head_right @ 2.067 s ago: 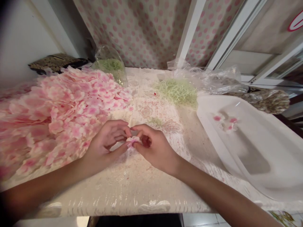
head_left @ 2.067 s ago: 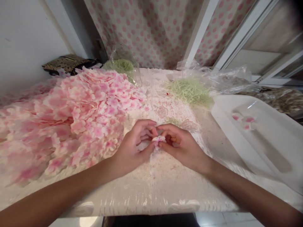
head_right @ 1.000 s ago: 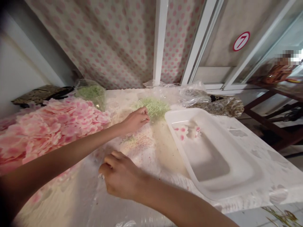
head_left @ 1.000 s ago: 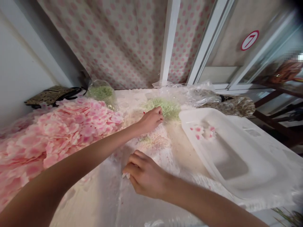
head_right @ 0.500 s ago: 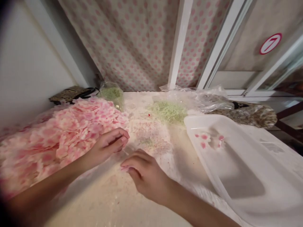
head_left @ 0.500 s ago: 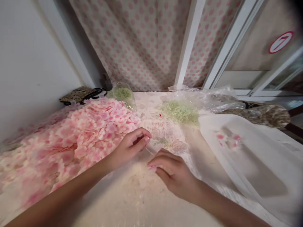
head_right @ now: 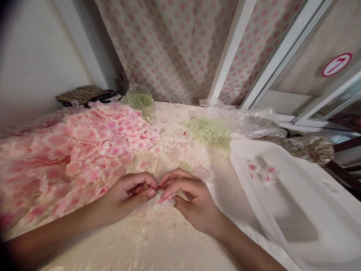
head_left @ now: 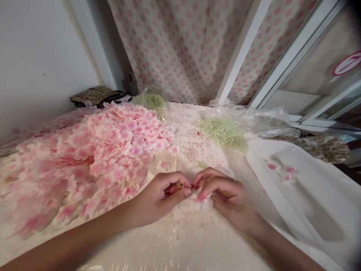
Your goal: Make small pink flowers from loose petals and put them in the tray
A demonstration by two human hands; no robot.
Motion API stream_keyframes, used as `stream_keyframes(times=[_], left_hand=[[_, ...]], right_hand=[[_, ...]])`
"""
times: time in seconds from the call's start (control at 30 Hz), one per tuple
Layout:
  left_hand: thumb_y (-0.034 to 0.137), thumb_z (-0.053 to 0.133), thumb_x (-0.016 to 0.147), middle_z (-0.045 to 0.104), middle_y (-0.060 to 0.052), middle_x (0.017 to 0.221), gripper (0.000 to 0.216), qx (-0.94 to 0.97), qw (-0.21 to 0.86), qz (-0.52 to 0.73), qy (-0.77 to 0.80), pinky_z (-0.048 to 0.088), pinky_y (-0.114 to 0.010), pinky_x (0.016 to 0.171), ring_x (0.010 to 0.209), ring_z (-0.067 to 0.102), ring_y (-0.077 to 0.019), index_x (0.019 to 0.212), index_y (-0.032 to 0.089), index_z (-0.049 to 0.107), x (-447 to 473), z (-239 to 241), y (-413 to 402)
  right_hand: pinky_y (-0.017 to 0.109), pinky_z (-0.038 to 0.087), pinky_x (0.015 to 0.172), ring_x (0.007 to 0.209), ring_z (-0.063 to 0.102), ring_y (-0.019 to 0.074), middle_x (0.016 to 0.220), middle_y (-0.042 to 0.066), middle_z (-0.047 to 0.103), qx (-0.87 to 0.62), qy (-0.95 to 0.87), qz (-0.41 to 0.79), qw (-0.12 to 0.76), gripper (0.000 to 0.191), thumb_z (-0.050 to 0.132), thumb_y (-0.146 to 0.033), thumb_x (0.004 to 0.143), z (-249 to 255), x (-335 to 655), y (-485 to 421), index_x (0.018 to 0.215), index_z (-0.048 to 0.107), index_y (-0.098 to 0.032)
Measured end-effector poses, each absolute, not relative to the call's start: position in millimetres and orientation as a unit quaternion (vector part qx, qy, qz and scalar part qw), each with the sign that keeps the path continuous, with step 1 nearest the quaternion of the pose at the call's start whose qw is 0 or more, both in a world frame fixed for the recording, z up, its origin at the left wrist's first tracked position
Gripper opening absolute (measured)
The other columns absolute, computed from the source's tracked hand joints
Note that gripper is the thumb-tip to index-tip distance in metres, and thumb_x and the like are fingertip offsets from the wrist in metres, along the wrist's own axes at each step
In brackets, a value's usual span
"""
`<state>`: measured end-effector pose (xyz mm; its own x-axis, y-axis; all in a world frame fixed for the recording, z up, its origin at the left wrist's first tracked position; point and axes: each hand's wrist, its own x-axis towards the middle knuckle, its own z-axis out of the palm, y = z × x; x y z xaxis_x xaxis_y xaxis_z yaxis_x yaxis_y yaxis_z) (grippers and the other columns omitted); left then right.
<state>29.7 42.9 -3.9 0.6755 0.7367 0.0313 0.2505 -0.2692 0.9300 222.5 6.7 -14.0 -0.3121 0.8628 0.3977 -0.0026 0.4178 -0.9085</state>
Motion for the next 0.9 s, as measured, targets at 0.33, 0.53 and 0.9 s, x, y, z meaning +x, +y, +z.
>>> stream_keyframes(times=[0.33, 0.53, 0.9], left_hand=[[0.022, 0.048, 0.086, 0.031, 0.008, 0.051, 0.016, 0.768, 0.509, 0.246, 0.3, 0.019, -0.017, 0.041, 0.044, 0.025, -0.0039, 0.075, 0.013, 0.056, 31.7, -6.1, 34.7], [0.021, 0.046, 0.088, 0.029, 0.009, 0.053, 0.014, 0.779, 0.511, 0.25, 0.265, 0.018, -0.015, 0.039, 0.043, 0.023, -0.0026, 0.075, 0.015, 0.048, 29.3, -14.9, 33.1], [0.016, 0.042, 0.088, 0.032, 0.009, 0.056, 0.014, 0.829, 0.461, 0.216, 0.232, 0.024, -0.014, 0.043, 0.045, 0.028, -0.0022, 0.074, 0.017, 0.04, 28.5, -12.8, 27.5]], right_hand=[[0.025, 0.046, 0.071, 0.081, 0.058, 0.0121, 0.086, 0.003, 0.059, -0.302, -0.69, 0.434, 0.493, 0.012, 0.058, -0.009, 0.081, -16.9, 221.9, 4.2, 0.082, 0.065, -0.019], [0.026, 0.045, 0.074, 0.084, 0.057, 0.012, 0.089, 0.003, 0.057, -0.313, -0.714, 0.423, 0.462, 0.015, 0.057, -0.004, 0.079, -17.7, 221.7, 0.9, 0.083, 0.06, -0.019], [0.024, 0.043, 0.072, 0.082, 0.055, 0.0104, 0.087, 0.0, 0.054, -0.308, -0.704, 0.483, 0.42, 0.023, 0.054, 0.002, 0.077, -24.9, 222.7, -0.1, 0.081, 0.057, -0.02]])
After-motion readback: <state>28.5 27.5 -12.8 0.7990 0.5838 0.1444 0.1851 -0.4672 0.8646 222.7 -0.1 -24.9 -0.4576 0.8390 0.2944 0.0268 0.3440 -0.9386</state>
